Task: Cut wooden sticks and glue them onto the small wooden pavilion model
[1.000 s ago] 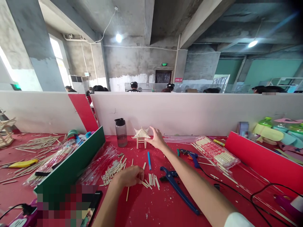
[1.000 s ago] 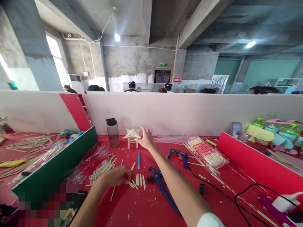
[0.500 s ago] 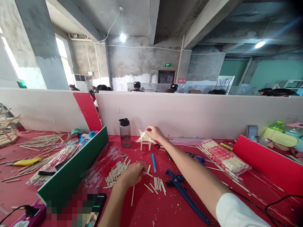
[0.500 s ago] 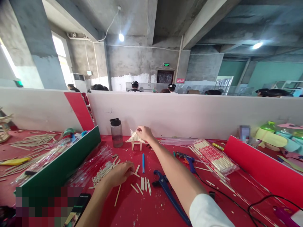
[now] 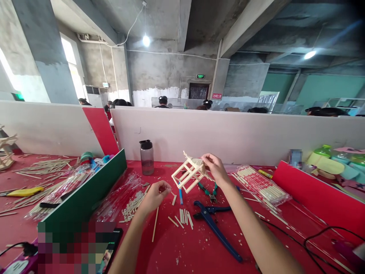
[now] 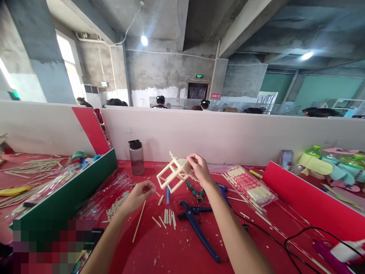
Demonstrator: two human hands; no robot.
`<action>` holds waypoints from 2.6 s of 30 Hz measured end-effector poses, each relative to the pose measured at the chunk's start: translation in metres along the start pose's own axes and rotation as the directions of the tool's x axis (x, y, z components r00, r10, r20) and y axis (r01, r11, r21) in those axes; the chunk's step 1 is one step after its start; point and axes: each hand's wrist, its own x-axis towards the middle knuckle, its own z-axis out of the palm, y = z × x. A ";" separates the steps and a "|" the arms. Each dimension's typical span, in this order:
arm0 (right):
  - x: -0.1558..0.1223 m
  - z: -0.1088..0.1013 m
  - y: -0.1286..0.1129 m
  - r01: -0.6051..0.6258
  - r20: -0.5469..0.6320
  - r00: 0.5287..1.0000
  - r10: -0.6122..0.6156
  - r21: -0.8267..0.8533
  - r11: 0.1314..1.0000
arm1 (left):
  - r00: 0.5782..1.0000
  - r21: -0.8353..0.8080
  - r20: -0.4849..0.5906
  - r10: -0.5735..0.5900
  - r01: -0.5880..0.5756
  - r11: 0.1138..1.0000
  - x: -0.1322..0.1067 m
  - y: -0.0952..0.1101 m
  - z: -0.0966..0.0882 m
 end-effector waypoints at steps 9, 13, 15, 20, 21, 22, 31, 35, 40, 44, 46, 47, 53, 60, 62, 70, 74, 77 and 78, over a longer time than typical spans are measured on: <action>-0.037 -0.036 0.027 -0.219 -0.131 0.955 0.267 0.299 0.929 | 1.000 -0.283 0.016 0.010 -0.005 0.959 0.003 0.003 0.012; -0.031 -0.036 0.005 -0.037 -0.134 0.990 0.044 0.053 0.998 | 0.995 -0.272 -0.075 -0.060 0.038 0.962 0.009 -0.014 0.010; -0.024 -0.028 -0.010 0.120 -0.026 0.992 -0.126 -0.181 0.976 | 0.991 -0.253 -0.113 -0.072 0.042 0.967 0.011 -0.020 0.009; -0.006 0.009 -0.026 0.211 0.084 0.973 -0.215 -0.701 0.681 | 0.998 -0.063 -0.048 -0.029 0.026 0.998 0.012 -0.022 0.022; -0.003 0.018 -0.024 0.201 0.094 0.975 -0.199 -0.752 0.628 | 0.999 0.006 -0.050 -0.018 0.018 1.000 0.012 -0.021 0.027; -0.001 0.025 -0.021 0.187 0.099 0.979 -0.179 -0.787 0.588 | 0.998 0.078 -0.060 -0.008 0.012 0.997 0.011 -0.020 0.033; 0.007 0.039 0.006 0.203 0.171 0.979 -0.109 -0.828 0.523 | 1.000 0.633 -0.016 -0.014 0.021 0.773 0.018 -0.013 0.067; 0.017 0.029 0.005 0.250 0.260 0.963 -0.070 -0.770 0.587 | 0.993 0.800 0.104 -0.049 -0.054 0.598 0.035 -0.003 0.079; 0.021 0.021 0.007 0.256 0.281 0.958 -0.063 -0.731 0.632 | 0.972 0.861 0.212 -0.102 -0.136 0.491 0.044 0.006 0.089; 0.019 0.022 0.010 0.270 0.287 0.955 -0.075 -0.733 0.625 | 0.953 0.869 0.251 -0.168 -0.145 0.473 0.027 0.012 0.088; 0.018 0.023 0.011 0.269 0.277 0.957 -0.086 -0.735 0.622 | 0.942 0.858 0.282 -0.183 -0.163 0.488 0.018 0.017 0.091; 0.017 0.023 0.011 0.267 0.272 0.958 -0.090 -0.735 0.623 | 0.939 0.856 0.288 -0.188 -0.164 0.491 0.015 0.019 0.093; 0.018 0.019 0.014 0.308 0.308 0.944 -0.121 -0.685 0.660 | 0.948 0.873 0.220 -0.230 -0.086 0.480 0.027 0.019 0.113; 0.018 0.018 0.009 0.350 0.391 0.913 -0.119 -0.596 0.723 | 0.927 0.825 0.272 -0.260 -0.086 0.558 0.046 0.015 0.110; 0.017 0.018 0.008 0.349 0.402 0.909 -0.114 -0.579 0.737 | 0.925 0.824 0.260 -0.277 -0.063 0.563 0.048 0.015 0.108; 0.018 0.019 0.008 0.333 0.383 0.917 -0.109 -0.586 0.739 | 0.938 0.835 0.218 -0.270 -0.036 0.550 0.046 0.007 0.113; 0.018 0.019 0.010 0.327 0.382 0.919 -0.099 -0.598 0.732 | 0.939 0.865 0.204 -0.278 -0.040 0.500 0.044 0.014 0.116; 0.020 0.019 0.012 0.328 0.386 0.918 -0.096 -0.599 0.730 | 0.944 0.883 0.180 -0.275 -0.032 0.469 0.040 0.024 0.121; 0.020 0.019 0.012 0.331 0.388 0.917 -0.098 -0.599 0.729 | 0.948 0.891 0.168 -0.269 -0.029 0.454 0.038 0.027 0.124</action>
